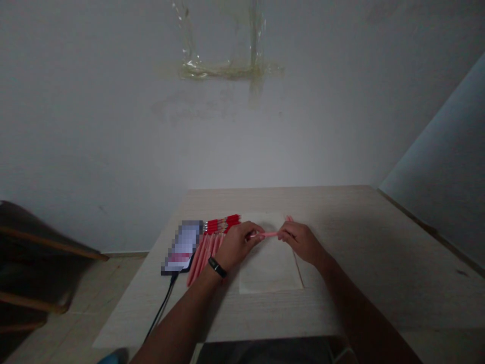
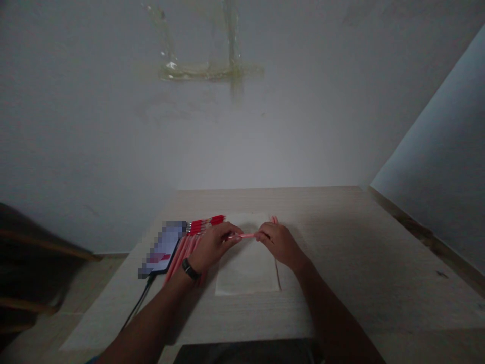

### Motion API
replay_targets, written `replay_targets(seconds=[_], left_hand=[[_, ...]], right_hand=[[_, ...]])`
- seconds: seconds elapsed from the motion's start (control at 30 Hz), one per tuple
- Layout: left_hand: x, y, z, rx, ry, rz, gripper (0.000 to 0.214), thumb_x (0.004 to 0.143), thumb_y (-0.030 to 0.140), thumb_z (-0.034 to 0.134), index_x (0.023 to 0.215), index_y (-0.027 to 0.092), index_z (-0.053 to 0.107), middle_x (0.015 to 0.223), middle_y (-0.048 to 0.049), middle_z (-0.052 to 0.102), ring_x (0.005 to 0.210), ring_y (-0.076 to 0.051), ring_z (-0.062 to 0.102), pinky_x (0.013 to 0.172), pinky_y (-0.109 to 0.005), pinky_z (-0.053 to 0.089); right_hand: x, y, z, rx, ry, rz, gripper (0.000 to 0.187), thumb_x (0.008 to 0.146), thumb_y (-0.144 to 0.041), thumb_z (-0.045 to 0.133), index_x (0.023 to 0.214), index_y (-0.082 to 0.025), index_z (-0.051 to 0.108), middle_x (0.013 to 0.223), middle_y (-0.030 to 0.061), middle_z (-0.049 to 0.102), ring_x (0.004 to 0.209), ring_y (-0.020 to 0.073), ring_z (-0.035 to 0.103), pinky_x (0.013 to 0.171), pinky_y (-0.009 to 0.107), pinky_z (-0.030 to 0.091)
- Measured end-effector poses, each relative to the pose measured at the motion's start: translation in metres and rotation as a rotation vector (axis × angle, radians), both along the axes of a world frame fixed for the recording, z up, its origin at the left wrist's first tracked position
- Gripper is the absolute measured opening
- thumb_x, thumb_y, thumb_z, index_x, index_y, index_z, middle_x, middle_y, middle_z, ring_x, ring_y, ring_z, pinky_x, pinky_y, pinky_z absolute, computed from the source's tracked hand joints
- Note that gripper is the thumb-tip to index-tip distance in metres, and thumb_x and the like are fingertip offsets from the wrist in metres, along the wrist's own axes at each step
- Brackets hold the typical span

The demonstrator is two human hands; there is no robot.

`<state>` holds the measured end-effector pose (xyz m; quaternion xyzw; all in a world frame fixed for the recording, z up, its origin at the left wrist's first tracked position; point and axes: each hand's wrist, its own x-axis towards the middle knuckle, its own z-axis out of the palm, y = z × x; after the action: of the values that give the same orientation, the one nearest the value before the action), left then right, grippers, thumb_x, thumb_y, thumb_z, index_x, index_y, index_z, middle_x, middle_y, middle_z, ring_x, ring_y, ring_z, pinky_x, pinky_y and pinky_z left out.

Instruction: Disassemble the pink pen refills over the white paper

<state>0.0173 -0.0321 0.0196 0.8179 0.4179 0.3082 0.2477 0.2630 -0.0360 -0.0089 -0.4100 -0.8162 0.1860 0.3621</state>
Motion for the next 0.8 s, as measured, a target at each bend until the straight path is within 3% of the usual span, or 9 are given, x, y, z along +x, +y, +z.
replay_targets(seconds=[0.07, 0.17, 0.3, 0.57, 0.7, 0.8], left_hand=[[-0.001, -0.007, -0.002, -0.020, -0.006, -0.002, 0.025, 0.091, 0.039, 0.063, 0.107, 0.021, 0.072, 0.086, -0.0049, 0.070, 0.075, -0.017, 0.060, 0.068, -0.027, 0.040], [-0.002, -0.014, -0.007, -0.046, 0.001, -0.058, 0.022, 0.091, 0.036, 0.062, 0.105, 0.021, 0.071, 0.090, -0.0052, 0.069, 0.078, -0.017, 0.060, 0.071, -0.027, 0.043], [-0.003, -0.013, -0.010, -0.029, 0.000, -0.077, 0.021, 0.094, 0.037, 0.058, 0.100, 0.020, 0.071, 0.092, -0.0059, 0.069, 0.080, -0.018, 0.060, 0.072, -0.028, 0.043], [-0.003, -0.003, 0.015, 0.033, 0.022, -0.014, 0.024, 0.096, 0.039, 0.054, 0.100, 0.020, 0.068, 0.090, -0.0057, 0.069, 0.079, -0.018, 0.061, 0.071, -0.029, 0.044], [-0.006, -0.004, 0.007, 0.020, 0.032, -0.043, 0.020, 0.095, 0.034, 0.056, 0.103, 0.020, 0.069, 0.092, -0.0058, 0.069, 0.080, -0.018, 0.061, 0.073, -0.028, 0.045], [-0.009, -0.007, -0.003, -0.003, 0.042, -0.044, 0.023, 0.096, 0.036, 0.054, 0.103, 0.021, 0.070, 0.092, -0.0067, 0.069, 0.080, -0.018, 0.061, 0.072, -0.028, 0.045]], right_hand=[[0.003, -0.009, -0.003, -0.017, -0.020, 0.010, 0.033, 0.101, -0.038, 0.047, 0.079, -0.020, 0.064, 0.074, 0.0020, 0.063, 0.070, 0.0157, 0.059, 0.085, 0.032, 0.045], [0.007, -0.018, -0.012, -0.021, -0.071, 0.001, 0.032, 0.100, -0.038, 0.049, 0.079, -0.019, 0.064, 0.073, 0.0025, 0.063, 0.069, 0.0157, 0.057, 0.069, 0.027, 0.042], [0.005, -0.018, -0.015, -0.029, -0.059, -0.027, 0.030, 0.100, -0.038, 0.050, 0.080, -0.019, 0.064, 0.073, 0.0024, 0.064, 0.068, 0.0155, 0.057, 0.067, 0.027, 0.041], [0.001, 0.001, 0.023, 0.045, -0.089, -0.014, 0.034, 0.101, -0.040, 0.047, 0.079, -0.020, 0.064, 0.073, 0.0027, 0.064, 0.070, 0.0156, 0.057, 0.083, 0.032, 0.045], [0.001, 0.004, 0.008, 0.052, -0.056, 0.005, 0.035, 0.102, -0.038, 0.047, 0.078, -0.020, 0.063, 0.072, 0.0015, 0.063, 0.069, 0.0149, 0.058, 0.088, 0.033, 0.043], [-0.001, 0.001, -0.007, 0.003, -0.076, 0.011, 0.035, 0.101, -0.039, 0.047, 0.076, -0.020, 0.063, 0.071, 0.0022, 0.064, 0.068, 0.0155, 0.057, 0.072, 0.029, 0.043]])
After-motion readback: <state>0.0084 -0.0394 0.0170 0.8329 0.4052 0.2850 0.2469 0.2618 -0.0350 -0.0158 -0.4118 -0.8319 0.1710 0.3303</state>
